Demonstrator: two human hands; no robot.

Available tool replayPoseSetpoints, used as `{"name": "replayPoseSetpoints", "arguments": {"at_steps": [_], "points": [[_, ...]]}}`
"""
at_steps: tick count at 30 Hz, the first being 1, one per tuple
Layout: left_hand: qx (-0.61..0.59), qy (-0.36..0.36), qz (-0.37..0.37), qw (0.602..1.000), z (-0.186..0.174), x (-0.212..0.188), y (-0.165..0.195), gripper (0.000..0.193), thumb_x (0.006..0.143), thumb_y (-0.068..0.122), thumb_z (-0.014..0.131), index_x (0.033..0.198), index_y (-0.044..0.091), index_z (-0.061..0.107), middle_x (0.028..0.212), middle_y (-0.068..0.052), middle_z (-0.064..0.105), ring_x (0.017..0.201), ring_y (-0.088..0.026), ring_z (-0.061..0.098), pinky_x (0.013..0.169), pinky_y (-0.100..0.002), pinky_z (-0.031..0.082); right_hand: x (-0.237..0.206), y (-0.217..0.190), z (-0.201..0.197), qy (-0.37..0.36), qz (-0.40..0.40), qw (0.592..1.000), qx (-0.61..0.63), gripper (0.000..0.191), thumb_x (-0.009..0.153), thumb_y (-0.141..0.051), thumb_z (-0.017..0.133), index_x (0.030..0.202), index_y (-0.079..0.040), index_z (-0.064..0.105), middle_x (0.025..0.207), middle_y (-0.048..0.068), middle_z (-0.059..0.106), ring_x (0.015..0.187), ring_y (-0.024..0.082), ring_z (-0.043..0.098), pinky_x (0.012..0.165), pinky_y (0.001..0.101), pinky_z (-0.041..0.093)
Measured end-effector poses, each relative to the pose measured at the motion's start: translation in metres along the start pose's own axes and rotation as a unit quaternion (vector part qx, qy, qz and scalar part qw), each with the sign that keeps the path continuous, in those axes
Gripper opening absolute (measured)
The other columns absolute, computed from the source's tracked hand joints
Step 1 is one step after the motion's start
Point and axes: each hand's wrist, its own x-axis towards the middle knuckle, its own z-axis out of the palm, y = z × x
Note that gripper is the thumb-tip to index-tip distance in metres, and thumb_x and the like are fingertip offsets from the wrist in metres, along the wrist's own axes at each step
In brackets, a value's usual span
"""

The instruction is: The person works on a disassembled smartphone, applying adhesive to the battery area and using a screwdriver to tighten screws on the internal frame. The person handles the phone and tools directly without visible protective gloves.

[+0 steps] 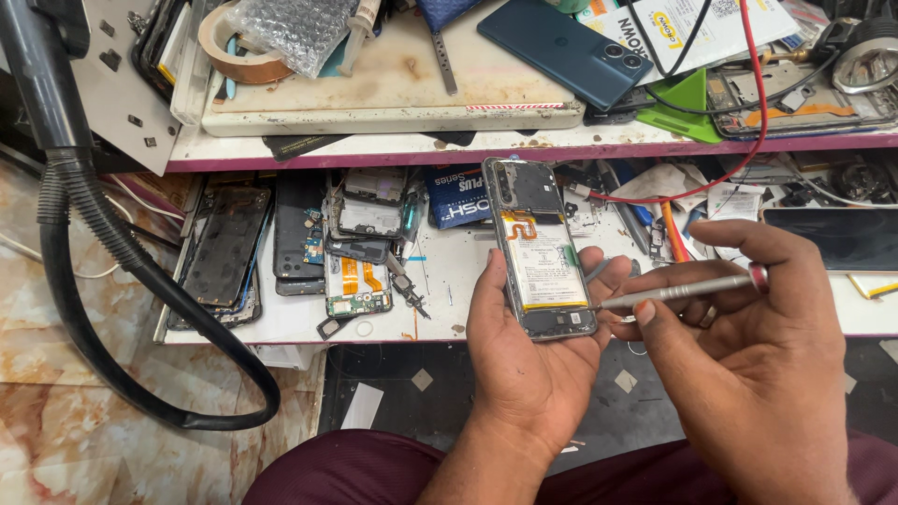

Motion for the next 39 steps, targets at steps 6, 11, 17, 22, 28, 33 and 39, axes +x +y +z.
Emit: {"name": "replayPoseSetpoints", "arguments": {"at_steps": [6,11,17,22,28,33,39], "points": [[0.007,-0.009,0.007,1.000,0.000,0.000,-0.001,0.063,0.102,0.058,0.037,0.137,0.008,0.054,0.116,-0.014,0.066,0.112,-0.033,0.067,0.078,-0.036,0.050,-0.001,0.002,-0.001,-0.004,0.004,1.000,0.010,0.055,0.088,0.015,0.060,0.137,0.002,0.037,0.108,0.023,0.071,0.100,0.024,0.075,0.086,0.0322,0.064],[0.020,-0.008,0.010,1.000,-0.001,0.000,-0.002,0.063,0.103,0.056,0.036,0.137,0.007,0.055,0.115,-0.014,0.066,0.110,-0.031,0.067,0.080,-0.037,0.051,-0.001,0.002,-0.005,-0.018,0.009,0.999,-0.027,0.056,0.089,0.011,0.063,0.138,0.000,0.039,0.107,0.021,0.072,0.097,0.022,0.077,0.078,0.0297,0.064],[0.030,-0.015,0.025,0.999,-0.003,0.000,-0.004,0.059,0.106,0.052,0.034,0.131,0.004,0.056,0.109,-0.014,0.066,0.108,-0.033,0.067,0.089,-0.044,0.054,-0.005,0.006,-0.010,-0.012,-0.019,0.987,-0.159,0.045,0.088,-0.003,0.079,0.128,-0.001,0.058,0.096,0.014,0.071,0.084,0.013,0.074,0.065,0.0237,0.055],[0.034,-0.005,0.021,0.999,-0.005,-0.002,-0.006,0.056,0.105,0.051,0.033,0.130,0.008,0.058,0.108,-0.011,0.068,0.105,-0.031,0.067,0.094,-0.045,0.048,-0.001,0.011,-0.021,-0.055,0.013,0.998,-0.040,0.035,0.092,-0.001,0.072,0.125,-0.001,0.062,0.101,0.012,0.076,0.094,0.012,0.074,0.074,0.0234,0.060],[0.025,-0.018,0.019,0.999,-0.005,-0.003,-0.007,0.054,0.105,0.051,0.034,0.130,0.009,0.059,0.106,-0.010,0.068,0.104,-0.031,0.067,0.095,-0.047,0.046,0.002,0.013,-0.021,-0.058,0.021,0.998,0.022,0.029,0.091,0.004,0.066,0.119,0.001,0.060,0.102,0.012,0.079,0.102,0.015,0.079,0.081,0.0275,0.066],[0.041,-0.024,0.021,0.999,-0.004,-0.002,-0.008,0.055,0.105,0.050,0.035,0.130,0.007,0.058,0.108,-0.011,0.068,0.106,-0.031,0.067,0.098,-0.047,0.047,0.005,0.010,-0.017,-0.029,0.022,0.999,-0.006,0.027,0.091,0.007,0.069,0.116,0.004,0.060,0.098,0.018,0.075,0.097,0.019,0.075,0.080,0.0300,0.061],[0.043,-0.016,0.025,0.999,-0.003,-0.003,-0.008,0.054,0.104,0.051,0.036,0.131,0.009,0.057,0.108,-0.009,0.068,0.104,-0.030,0.068,0.098,-0.046,0.047,0.007,0.009,-0.014,-0.027,0.021,0.999,0.027,0.019,0.092,0.007,0.070,0.107,0.003,0.058,0.098,0.017,0.076,0.095,0.020,0.076,0.080,0.0307,0.064]]}}
